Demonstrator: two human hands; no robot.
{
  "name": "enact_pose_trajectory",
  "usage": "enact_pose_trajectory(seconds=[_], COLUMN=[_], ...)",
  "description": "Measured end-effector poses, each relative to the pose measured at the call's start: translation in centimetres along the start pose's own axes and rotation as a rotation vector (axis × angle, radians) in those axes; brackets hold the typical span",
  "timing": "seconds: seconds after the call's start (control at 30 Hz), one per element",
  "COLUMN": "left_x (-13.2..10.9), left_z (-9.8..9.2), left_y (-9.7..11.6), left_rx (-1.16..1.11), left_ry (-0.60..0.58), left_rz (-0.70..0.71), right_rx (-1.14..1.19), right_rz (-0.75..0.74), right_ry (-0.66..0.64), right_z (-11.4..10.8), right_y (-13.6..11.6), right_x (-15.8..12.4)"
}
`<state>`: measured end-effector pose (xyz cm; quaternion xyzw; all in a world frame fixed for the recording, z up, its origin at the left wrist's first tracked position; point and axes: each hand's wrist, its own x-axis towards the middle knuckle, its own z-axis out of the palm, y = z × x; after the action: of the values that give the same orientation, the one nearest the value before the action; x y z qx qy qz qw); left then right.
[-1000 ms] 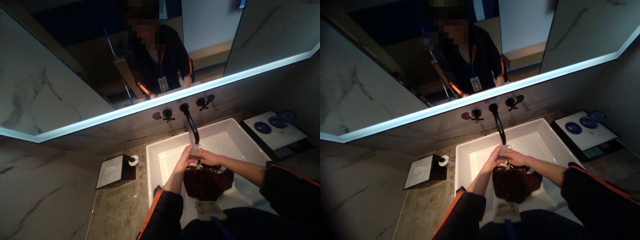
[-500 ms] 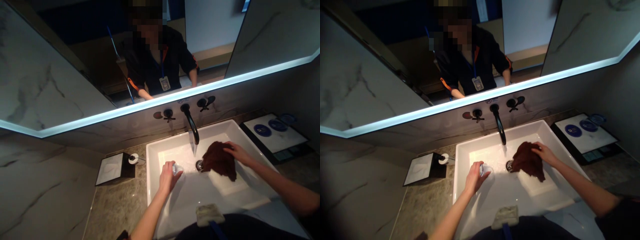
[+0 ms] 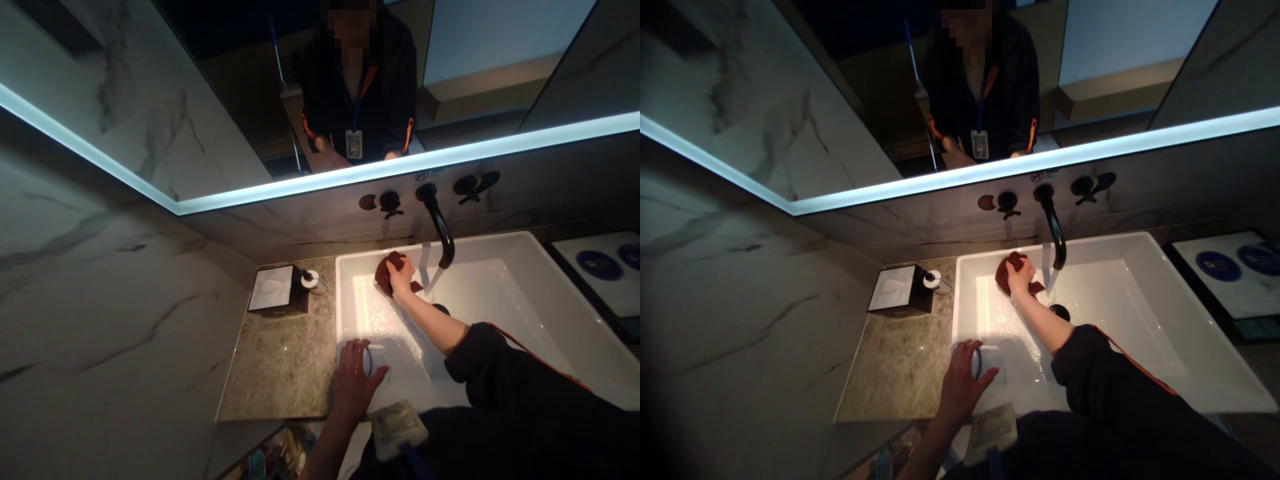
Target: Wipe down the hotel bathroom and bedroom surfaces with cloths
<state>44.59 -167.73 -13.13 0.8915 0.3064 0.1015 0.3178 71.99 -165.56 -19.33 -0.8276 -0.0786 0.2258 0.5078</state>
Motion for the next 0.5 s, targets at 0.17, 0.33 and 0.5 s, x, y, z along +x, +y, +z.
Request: enact_pose_trajectory(seconds=[0.17, 0.33, 0.5], left_x=[0.3, 3.0, 10.2], left_z=[-2.7, -6.3, -4.8], left_y=[0.0, 1.5, 2.6], left_rx=[0.042, 0.07, 0.154], left_ry=[0.066, 0.102, 0.054], left_rz=[0.072, 0.113, 0.173], right_rx=[-0.056, -0.173, -0.313], right_rz=[-0.304, -0.472, -0.604], right_ry=[-0.413, -0.707, -0.941], right_z=[5.0, 3.4, -0.4], right_y=[-2.7, -0.5, 3.8], right_x=[-2.3, -6.9, -16.5])
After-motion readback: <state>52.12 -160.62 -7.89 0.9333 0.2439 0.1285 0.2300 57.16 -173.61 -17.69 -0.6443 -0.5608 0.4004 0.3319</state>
